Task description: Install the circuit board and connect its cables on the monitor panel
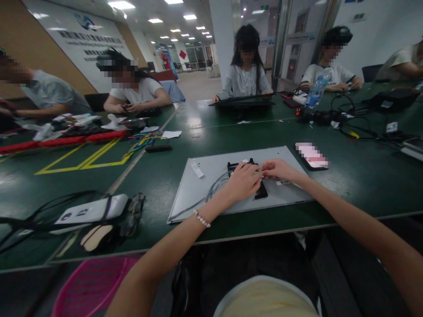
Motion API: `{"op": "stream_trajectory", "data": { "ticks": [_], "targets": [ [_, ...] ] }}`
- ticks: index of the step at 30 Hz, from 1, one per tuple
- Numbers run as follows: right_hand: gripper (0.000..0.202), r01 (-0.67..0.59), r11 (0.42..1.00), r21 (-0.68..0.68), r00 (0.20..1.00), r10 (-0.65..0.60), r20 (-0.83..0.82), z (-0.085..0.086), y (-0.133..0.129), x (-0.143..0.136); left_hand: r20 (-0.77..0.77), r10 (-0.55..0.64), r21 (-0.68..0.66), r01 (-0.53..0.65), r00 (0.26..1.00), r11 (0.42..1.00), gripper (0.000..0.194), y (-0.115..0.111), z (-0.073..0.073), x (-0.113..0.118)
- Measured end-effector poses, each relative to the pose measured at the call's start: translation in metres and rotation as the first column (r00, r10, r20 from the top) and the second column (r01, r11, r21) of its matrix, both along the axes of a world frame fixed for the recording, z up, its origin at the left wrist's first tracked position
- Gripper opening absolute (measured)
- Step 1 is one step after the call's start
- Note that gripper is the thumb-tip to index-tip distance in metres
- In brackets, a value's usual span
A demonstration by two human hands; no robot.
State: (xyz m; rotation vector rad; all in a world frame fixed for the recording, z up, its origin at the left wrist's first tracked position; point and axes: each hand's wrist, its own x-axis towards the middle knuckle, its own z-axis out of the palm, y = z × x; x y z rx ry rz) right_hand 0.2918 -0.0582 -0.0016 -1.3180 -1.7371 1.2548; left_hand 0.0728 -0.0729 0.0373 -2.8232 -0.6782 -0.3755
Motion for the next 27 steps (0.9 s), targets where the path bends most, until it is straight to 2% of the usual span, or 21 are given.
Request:
{"op": "stream_trajectory", "data": {
  "ticks": [9,15,18,22,27],
  "targets": [
    [0.018,-0.039,0.996,0.08,0.999,0.041,-0.014,-0.005,-0.001,0.001,-0.039,0.004,-0.056,-0.007,0.999,0.998,0.031,0.003,-0.009,-0.003],
    [0.014,-0.018,0.993,0.115,0.999,0.014,0.033,-0.005,-0.003,0.001,-0.029,0.0,-0.076,-0.002,1.0,0.997,0.03,0.002,-0.014,-0.001],
    [0.016,-0.015,0.978,0.208,0.988,-0.018,0.154,-0.001,-0.005,0.003,-0.029,0.001,-0.086,-0.003,1.0,0.996,0.028,0.003,-0.014,0.0],
    [0.014,-0.068,0.924,0.377,0.97,-0.028,0.243,0.003,-0.007,0.001,-0.012,-0.007,-0.082,0.006,1.0,0.997,0.027,0.003,-0.014,-0.001],
    [0.013,-0.121,0.901,0.416,0.956,-0.006,0.292,0.003,-0.009,-0.001,0.026,-0.01,-0.082,0.012,1.0,0.997,0.027,0.001,-0.014,-0.002]
  ]
}}
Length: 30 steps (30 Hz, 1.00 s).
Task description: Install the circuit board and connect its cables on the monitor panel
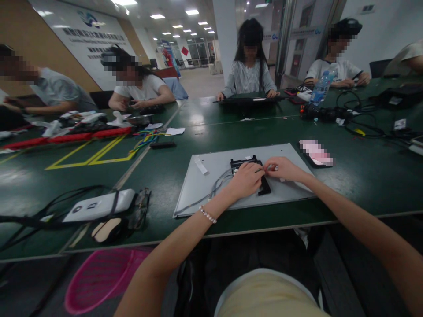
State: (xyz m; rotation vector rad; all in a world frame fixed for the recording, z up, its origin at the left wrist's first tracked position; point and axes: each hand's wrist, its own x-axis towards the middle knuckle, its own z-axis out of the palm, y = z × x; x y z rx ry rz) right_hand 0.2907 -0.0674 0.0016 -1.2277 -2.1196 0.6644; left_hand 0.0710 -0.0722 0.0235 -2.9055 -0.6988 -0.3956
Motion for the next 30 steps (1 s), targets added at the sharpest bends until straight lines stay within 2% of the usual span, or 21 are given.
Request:
{"op": "stream_trajectory", "data": {
  "ticks": [3,5,8,10,12,16,21,23,26,28,30],
  "targets": [
    [0.014,0.005,1.0,0.003,1.0,-0.005,-0.002,0.001,-0.001,0.001,0.042,0.013,0.009,-0.013,0.999,1.0,0.028,0.002,0.008,-0.004],
    [0.016,0.036,0.999,0.031,0.999,-0.035,-0.013,0.002,-0.001,0.003,0.088,0.067,0.026,-0.07,0.994,0.997,0.028,0.011,0.02,-0.014],
    [0.018,0.098,0.988,0.118,0.995,-0.096,-0.02,0.005,-0.002,0.003,0.148,0.27,0.059,-0.281,0.951,0.958,0.028,0.037,0.04,-0.044],
    [0.018,0.113,0.978,0.173,0.993,-0.114,-0.005,0.007,-0.005,0.001,0.187,0.417,0.061,-0.434,0.89,0.899,0.029,0.057,0.05,-0.072],
    [0.018,0.11,0.971,0.211,0.993,-0.116,0.016,0.009,-0.008,-0.003,0.217,0.548,0.032,-0.567,0.808,0.823,0.031,0.073,0.053,-0.101],
    [0.017,0.096,0.964,0.246,0.993,-0.11,0.042,0.011,-0.016,-0.014,0.218,0.704,-0.063,-0.71,0.676,0.701,0.041,0.084,0.04,-0.14],
    [0.014,0.06,0.961,0.269,0.994,-0.083,0.075,0.008,-0.02,-0.022,0.153,0.776,-0.123,-0.767,0.612,0.629,0.047,0.086,0.015,-0.154],
    [0.014,0.057,0.963,0.263,0.992,-0.084,0.094,0.007,-0.02,-0.022,0.126,0.777,-0.178,-0.757,0.617,0.629,0.042,0.092,0.008,-0.159],
    [0.014,0.057,0.966,0.254,0.991,-0.086,0.107,0.006,-0.02,-0.022,0.118,0.741,-0.283,-0.693,0.661,0.663,0.029,0.102,0.0,-0.169],
    [0.013,0.06,0.966,0.253,0.991,-0.089,0.103,0.005,-0.02,-0.022,0.184,0.722,-0.344,-0.645,0.666,0.683,0.023,0.106,-0.001,-0.175],
    [0.013,0.077,0.962,0.262,0.99,-0.104,0.091,0.005,-0.019,-0.022,0.29,0.721,-0.447,-0.577,0.63,0.684,0.021,0.107,0.002,-0.177]
  ]
}}
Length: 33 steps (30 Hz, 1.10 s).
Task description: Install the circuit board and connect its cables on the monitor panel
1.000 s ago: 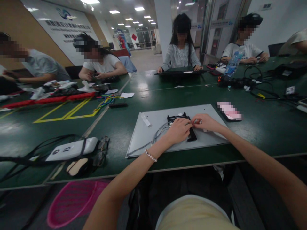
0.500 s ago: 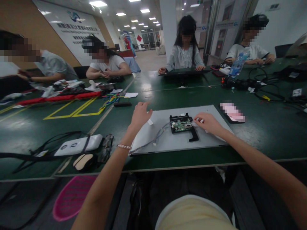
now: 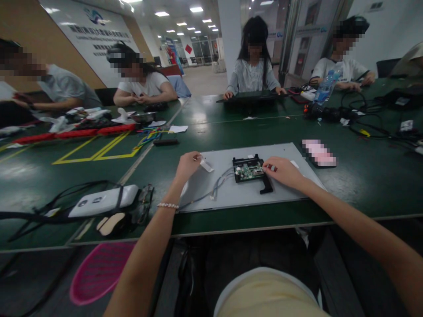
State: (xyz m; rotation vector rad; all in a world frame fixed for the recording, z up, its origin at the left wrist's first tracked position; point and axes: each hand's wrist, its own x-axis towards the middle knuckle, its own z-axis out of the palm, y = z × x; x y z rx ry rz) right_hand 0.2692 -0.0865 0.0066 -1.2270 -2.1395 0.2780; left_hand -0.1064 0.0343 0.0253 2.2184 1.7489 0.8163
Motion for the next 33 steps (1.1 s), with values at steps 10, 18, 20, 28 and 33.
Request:
{"op": "stream_trajectory", "data": {
  "ticks": [10,18,20,28,33],
  "targets": [
    [0.019,-0.013,0.996,0.087,0.997,0.019,-0.072,0.019,-0.003,-0.006,0.482,-0.195,-0.149,0.299,0.854,0.943,0.027,-0.046,0.026,0.027],
    [0.033,-0.287,0.95,0.121,0.954,0.272,0.125,0.031,-0.014,-0.048,0.24,-0.267,-0.149,0.307,0.933,0.94,0.025,-0.062,0.005,0.036],
    [0.037,-0.374,0.917,0.137,0.914,0.341,0.22,0.028,-0.016,-0.063,0.108,-0.268,-0.144,0.281,0.957,0.949,0.023,-0.064,0.002,0.036],
    [0.052,-0.472,0.873,0.119,0.811,0.377,0.448,0.016,-0.021,-0.103,-0.327,-0.19,0.132,0.243,0.926,0.961,0.032,-0.125,0.031,0.062],
    [0.065,-0.494,0.869,0.042,0.79,0.428,0.439,0.012,-0.028,-0.104,-0.47,-0.115,0.133,0.199,0.875,0.971,0.039,-0.151,0.022,0.081]
  ]
}}
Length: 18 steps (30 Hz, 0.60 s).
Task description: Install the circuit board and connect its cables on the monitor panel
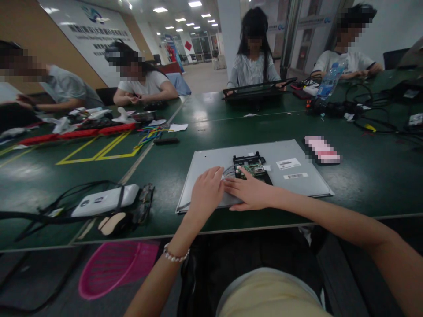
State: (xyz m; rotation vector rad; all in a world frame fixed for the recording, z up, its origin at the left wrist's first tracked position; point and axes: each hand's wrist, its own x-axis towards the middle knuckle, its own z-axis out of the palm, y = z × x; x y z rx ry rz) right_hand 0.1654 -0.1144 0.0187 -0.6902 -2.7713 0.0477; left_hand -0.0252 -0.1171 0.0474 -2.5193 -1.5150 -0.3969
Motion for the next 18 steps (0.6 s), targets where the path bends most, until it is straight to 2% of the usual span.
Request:
{"op": "stream_trajectory", "data": {
  "ticks": [5,12,18],
  "targets": [
    [0.071,0.005,0.997,-0.071,1.0,-0.006,-0.007,-0.003,-0.007,0.004,-0.111,0.054,-0.099,-0.065,0.992,0.993,0.037,-0.005,-0.017,0.002],
    [0.073,0.01,0.993,-0.121,0.999,-0.013,-0.03,-0.005,-0.012,0.006,-0.02,0.161,-0.121,-0.162,0.987,0.979,0.041,-0.009,-0.029,-0.001],
    [0.07,0.045,0.984,-0.173,0.999,-0.048,-0.014,0.003,-0.026,0.012,0.025,0.208,-0.108,-0.204,0.978,0.973,0.045,-0.011,-0.034,0.001]
  ]
}}
